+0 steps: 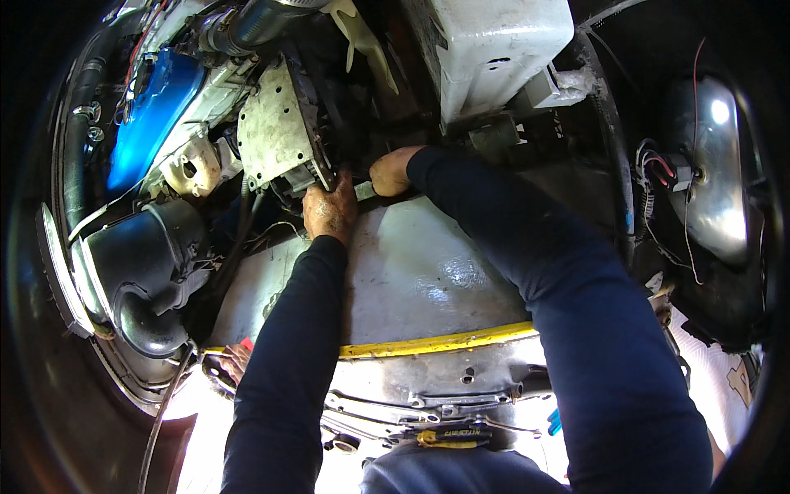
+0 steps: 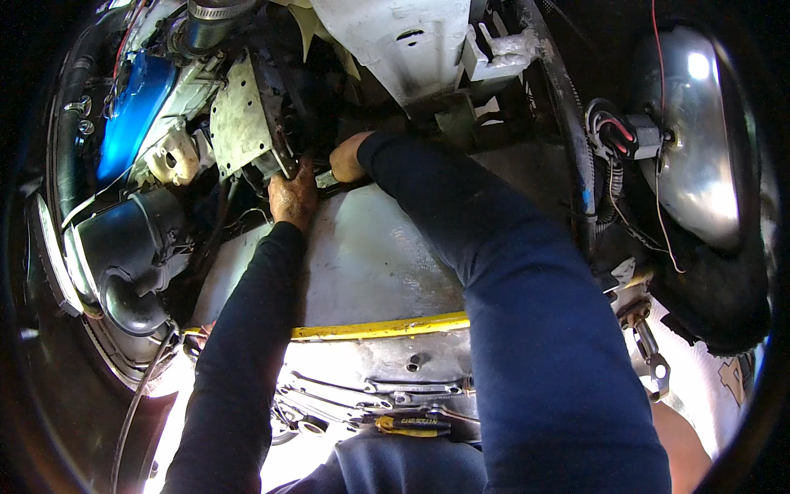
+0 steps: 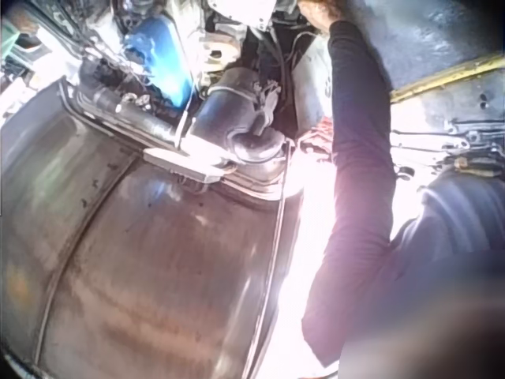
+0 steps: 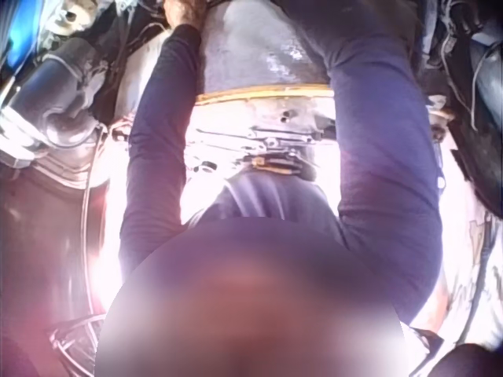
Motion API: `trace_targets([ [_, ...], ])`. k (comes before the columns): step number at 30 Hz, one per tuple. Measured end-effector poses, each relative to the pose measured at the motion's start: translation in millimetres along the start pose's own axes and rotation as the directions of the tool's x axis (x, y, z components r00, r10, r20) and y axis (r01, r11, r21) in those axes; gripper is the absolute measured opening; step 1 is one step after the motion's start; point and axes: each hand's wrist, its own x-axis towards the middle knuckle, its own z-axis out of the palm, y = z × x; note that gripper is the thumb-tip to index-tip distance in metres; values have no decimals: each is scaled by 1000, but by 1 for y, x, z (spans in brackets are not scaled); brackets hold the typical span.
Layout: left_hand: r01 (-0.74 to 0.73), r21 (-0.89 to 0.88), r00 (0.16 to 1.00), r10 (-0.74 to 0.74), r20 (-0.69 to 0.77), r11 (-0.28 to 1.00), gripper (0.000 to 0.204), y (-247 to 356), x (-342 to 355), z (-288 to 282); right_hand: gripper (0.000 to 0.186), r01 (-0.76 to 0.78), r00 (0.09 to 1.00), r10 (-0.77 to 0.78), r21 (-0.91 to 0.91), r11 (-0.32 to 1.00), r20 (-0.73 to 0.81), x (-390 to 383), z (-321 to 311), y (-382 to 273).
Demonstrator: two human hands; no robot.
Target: The person works on a vehicle engine bay, using a wrench to loosen and tighten bolts on a component near the radiator. They also use a blue plastic pry tool to adjust a part and a cloth to wipe surfaces. Another person assists by holding a light source.
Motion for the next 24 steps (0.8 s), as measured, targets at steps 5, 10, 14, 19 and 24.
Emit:
trace_targets([
  [5,-56,-61,998,57,14,997,65,-2,-1,-1,36,30,999,-33,-89,996,-32,4,0,5],
  [10,-77,-37,997,77,1,996,63,-3,3,0,34,27,997,-33,-79,997,-72,-5,1,4],
  [14,-142,-62,990,142,-17,988,61,-8,5,4,31,-9,993,-2,-97,995,-117,-11,-13,8],
  [19,-100,-89,995,101,4,991,60,-12,11,7,35,-207,936,147,-163,965,-319,2,-8,2],
  [24,-90,-77,996,89,-17,993,57,-9,8,8,33,-319,806,232,-71,945,-545,10,9,-9],
])
